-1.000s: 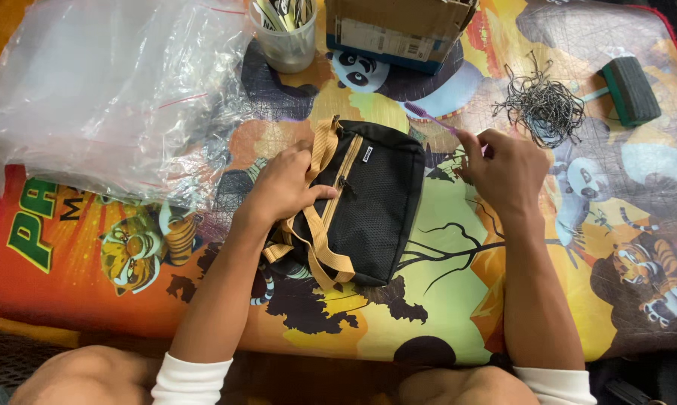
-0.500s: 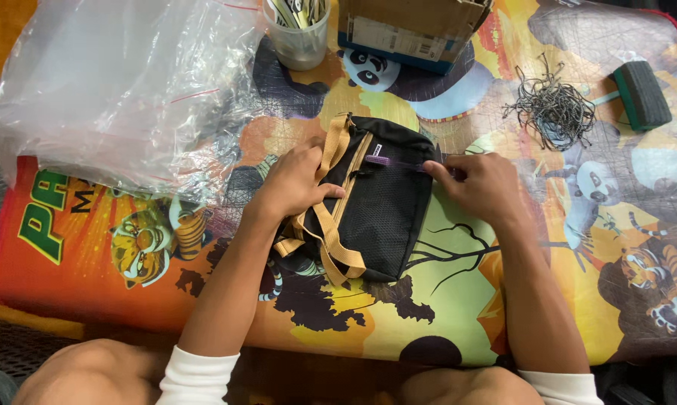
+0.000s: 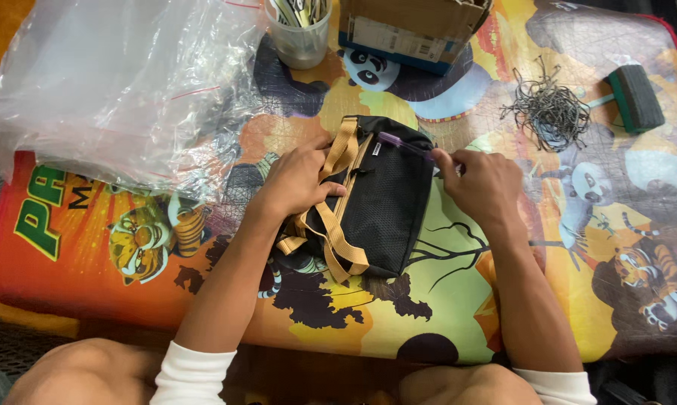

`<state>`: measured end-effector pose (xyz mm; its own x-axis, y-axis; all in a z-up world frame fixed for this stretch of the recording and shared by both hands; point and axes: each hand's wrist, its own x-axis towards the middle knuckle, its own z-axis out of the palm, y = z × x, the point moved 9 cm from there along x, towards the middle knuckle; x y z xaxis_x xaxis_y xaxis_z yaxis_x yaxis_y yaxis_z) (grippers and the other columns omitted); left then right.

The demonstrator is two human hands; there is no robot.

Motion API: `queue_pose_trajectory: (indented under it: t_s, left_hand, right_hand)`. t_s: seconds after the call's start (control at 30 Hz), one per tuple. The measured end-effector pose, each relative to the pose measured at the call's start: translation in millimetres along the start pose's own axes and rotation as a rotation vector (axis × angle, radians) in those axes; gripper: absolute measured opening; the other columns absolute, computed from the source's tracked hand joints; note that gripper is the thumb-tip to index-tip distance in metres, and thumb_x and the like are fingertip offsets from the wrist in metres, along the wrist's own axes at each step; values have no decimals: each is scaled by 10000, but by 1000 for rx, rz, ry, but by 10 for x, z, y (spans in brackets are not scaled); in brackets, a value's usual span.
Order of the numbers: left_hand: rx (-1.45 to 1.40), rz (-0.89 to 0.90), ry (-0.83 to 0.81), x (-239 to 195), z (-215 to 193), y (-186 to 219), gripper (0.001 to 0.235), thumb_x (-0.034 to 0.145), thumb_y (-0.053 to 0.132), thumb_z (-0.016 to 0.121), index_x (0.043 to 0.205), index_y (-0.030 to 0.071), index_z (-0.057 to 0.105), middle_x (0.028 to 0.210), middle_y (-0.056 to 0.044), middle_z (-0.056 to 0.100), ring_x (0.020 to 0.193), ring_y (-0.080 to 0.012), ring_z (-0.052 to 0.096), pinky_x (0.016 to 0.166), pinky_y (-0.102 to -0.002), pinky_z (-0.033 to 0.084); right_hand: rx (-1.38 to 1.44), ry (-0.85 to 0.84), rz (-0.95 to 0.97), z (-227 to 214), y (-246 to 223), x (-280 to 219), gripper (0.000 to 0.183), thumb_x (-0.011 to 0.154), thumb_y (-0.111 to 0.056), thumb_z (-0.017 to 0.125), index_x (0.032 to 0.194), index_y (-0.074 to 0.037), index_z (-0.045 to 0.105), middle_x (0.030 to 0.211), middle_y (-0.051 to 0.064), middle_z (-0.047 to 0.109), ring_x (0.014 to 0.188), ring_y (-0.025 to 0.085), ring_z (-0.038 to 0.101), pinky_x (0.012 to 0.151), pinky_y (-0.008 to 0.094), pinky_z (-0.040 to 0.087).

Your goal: The person cleans a black shoulder bag using a purple brush. They scrub the exterior mesh pocket, the main body, and the interior lining, turning the bag over to reach different areas.

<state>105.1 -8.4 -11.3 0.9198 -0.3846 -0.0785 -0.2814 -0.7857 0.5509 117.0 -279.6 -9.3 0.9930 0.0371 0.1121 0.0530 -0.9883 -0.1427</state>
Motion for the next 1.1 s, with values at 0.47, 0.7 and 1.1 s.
queue_pose_trajectory:
  t_s: [0.47,0.7,1.1]
  left_hand:
    - [-15,-49,62,58,-10,-47,513,821,454,796,1195,118,695,1330,-4,599,988,-524,664,863,-680,541]
    - [89,42,104,102,56,-34,497,815,448,832,1162,118,698,1249,42,625,939,-453,678,729,-625,524]
    - [40,108,167,145,46,-76,548,794,481,853,1184,131,694,1233,21,673,903,-438,690,700,-580,542]
  right_hand:
    - [313,-387,-23,-56,259,-94,413,952,-482,679,837,-122,845,558,147,662,589,328,629,707,430,480]
    - [-30,-104,45,-213,534,19,604,1059,-642,599,666,-196,705,577,101,589,614,364,583,565,452,380]
    - [-54,-267,-77,61,375,-322,645,1025,-664,520,619,-170,602,491,31,544,446,192,482,518,362,375]
